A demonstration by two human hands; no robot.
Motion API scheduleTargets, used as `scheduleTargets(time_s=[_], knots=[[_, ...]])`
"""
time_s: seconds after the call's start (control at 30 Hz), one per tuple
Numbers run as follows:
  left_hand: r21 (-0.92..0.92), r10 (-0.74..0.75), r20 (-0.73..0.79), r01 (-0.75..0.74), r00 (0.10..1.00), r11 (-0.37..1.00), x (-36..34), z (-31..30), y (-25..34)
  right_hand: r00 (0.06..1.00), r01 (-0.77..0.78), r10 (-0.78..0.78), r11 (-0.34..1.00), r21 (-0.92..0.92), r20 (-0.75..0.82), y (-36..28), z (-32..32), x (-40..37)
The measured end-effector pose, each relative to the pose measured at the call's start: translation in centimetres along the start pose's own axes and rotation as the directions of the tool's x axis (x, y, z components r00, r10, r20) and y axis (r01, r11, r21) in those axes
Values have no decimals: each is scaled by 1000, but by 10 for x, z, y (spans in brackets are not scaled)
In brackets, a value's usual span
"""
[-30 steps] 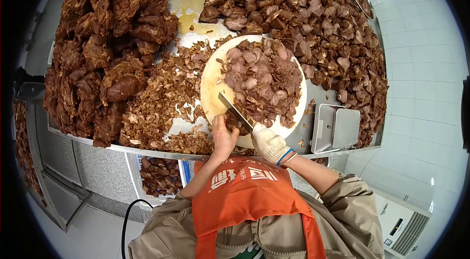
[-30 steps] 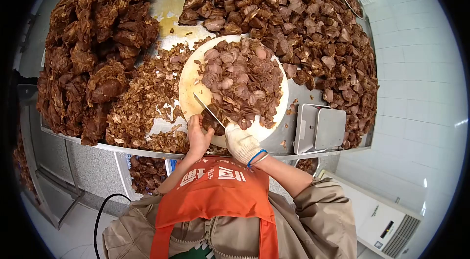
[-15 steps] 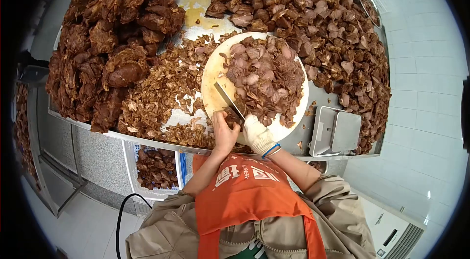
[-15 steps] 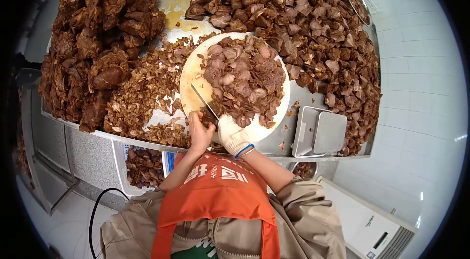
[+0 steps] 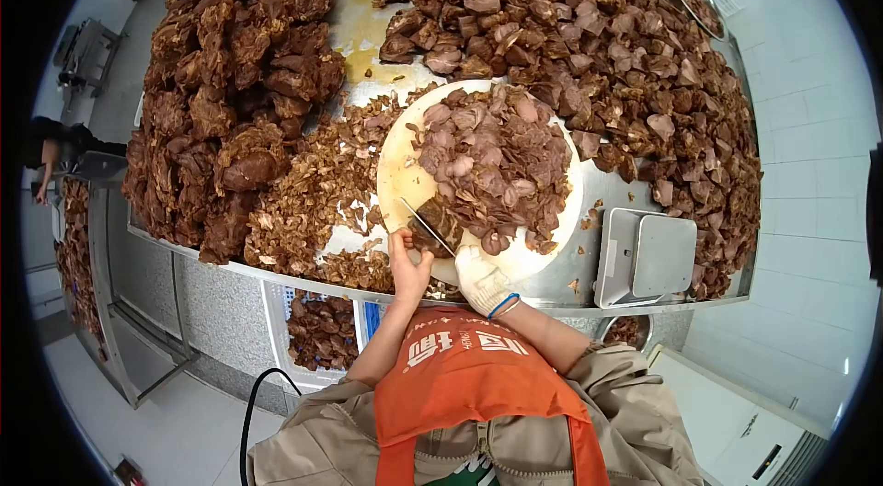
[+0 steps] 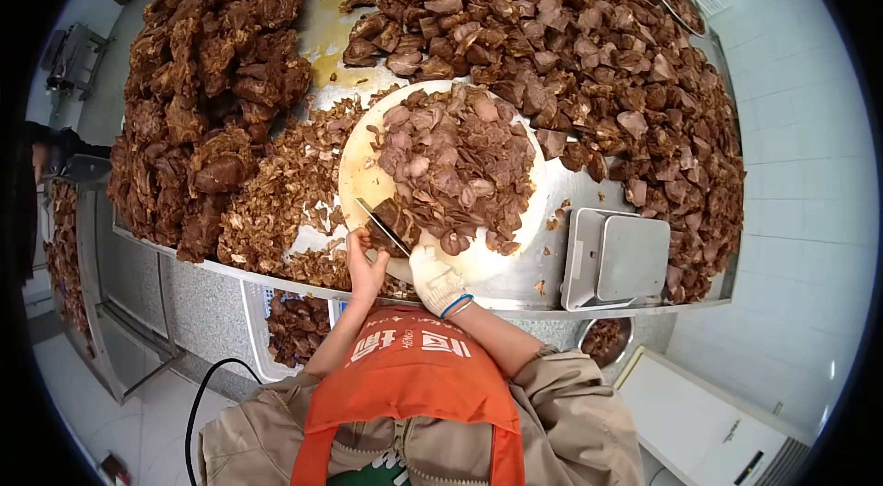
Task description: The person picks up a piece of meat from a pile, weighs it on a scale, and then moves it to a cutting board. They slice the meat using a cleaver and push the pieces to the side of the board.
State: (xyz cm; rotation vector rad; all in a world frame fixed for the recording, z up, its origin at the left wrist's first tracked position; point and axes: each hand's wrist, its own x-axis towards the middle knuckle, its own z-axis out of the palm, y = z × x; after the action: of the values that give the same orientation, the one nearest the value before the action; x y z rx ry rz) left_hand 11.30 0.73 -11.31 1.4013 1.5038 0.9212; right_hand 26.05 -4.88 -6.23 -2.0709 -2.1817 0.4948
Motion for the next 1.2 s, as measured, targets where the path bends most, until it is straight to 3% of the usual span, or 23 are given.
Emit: scheduleTargets(time_s=[0.07,0.17,0.27,0.33,0.37,0.47,0.5,0.6,0.63,0.67,0.73,0.77,0.83,0.87,0.9,0.97,1.0,1.03,1.07,1.1,1.13,1.17,1.2], knots=[[-68,-23,-12,22,1000,997,5,1,-16,978,143,-133,989,48,-161,2,-12,5],[-13,-140,20,140,990,990,15,-8,-15,970,146,-179,971,-188,-167,4,-16,-7],[-145,-282,46,286,958,947,15,-7,7,995,7,-7,1000,6,99,13,-9,-23],[-21,-178,12,178,984,984,13,-2,6,997,57,-68,979,197,45,15,-9,-11],[50,-144,16,143,989,988,12,-1,1,992,-87,57,953,292,108,8,-4,7],[30,-147,14,147,989,989,13,-8,0,986,-137,91,916,378,137,14,-1,15],[4,-169,35,169,985,986,15,-14,1,989,-131,146,907,400,-7,12,-9,14],[-354,-468,136,485,873,800,19,-43,-18,998,57,-52,950,308,-25,35,0,-8],[-557,-514,199,528,834,641,19,-44,-29,998,55,-62,961,272,18,41,-4,-19],[-559,-514,194,525,836,642,20,-38,-21,996,50,-67,971,234,65,48,-6,-30],[-268,-317,10,308,948,913,16,-24,1,995,94,-95,951,293,-10,53,-5,-45],[335,-22,-21,28,1000,942,15,-25,-10,997,45,-58,969,243,43,54,-4,-52],[30,-315,27,314,949,949,17,-29,-7,994,-34,16,984,174,107,59,-4,-58],[-393,-411,80,408,908,824,13,-36,3,998,23,-35,976,218,52,67,-2,-64],[-574,-425,135,420,895,703,12,-48,4,997,78,-79,962,260,-7,71,-5,-69],[-540,-253,200,322,947,778,11,-54,61,997,20,-39,957,290,61,65,-25,-74],[-330,-176,296,273,939,904,16,-41,84,992,-30,-5,961,273,128,63,-35,-76],[-200,115,353,-45,928,979,15,-9,131,990,-10,-38,942,337,135,75,-8,-80],[-3,284,460,-319,841,948,15,30,153,970,196,-129,919,342,-208,75,-13,-86],[18,515,576,-640,635,768,10,72,194,1000,-7,6,921,391,5,75,1,-78],[50,588,633,-784,504,618,-9,118,221,961,145,-25,894,424,-276,70,-8,-87],[-17,670,653,-878,352,478,-26,166,233,999,-34,20,924,381,41,67,-14,-88],[-61,718,655,-931,235,360,-43,215,233,999,-3,18,929,369,-39,66,34,-83]])
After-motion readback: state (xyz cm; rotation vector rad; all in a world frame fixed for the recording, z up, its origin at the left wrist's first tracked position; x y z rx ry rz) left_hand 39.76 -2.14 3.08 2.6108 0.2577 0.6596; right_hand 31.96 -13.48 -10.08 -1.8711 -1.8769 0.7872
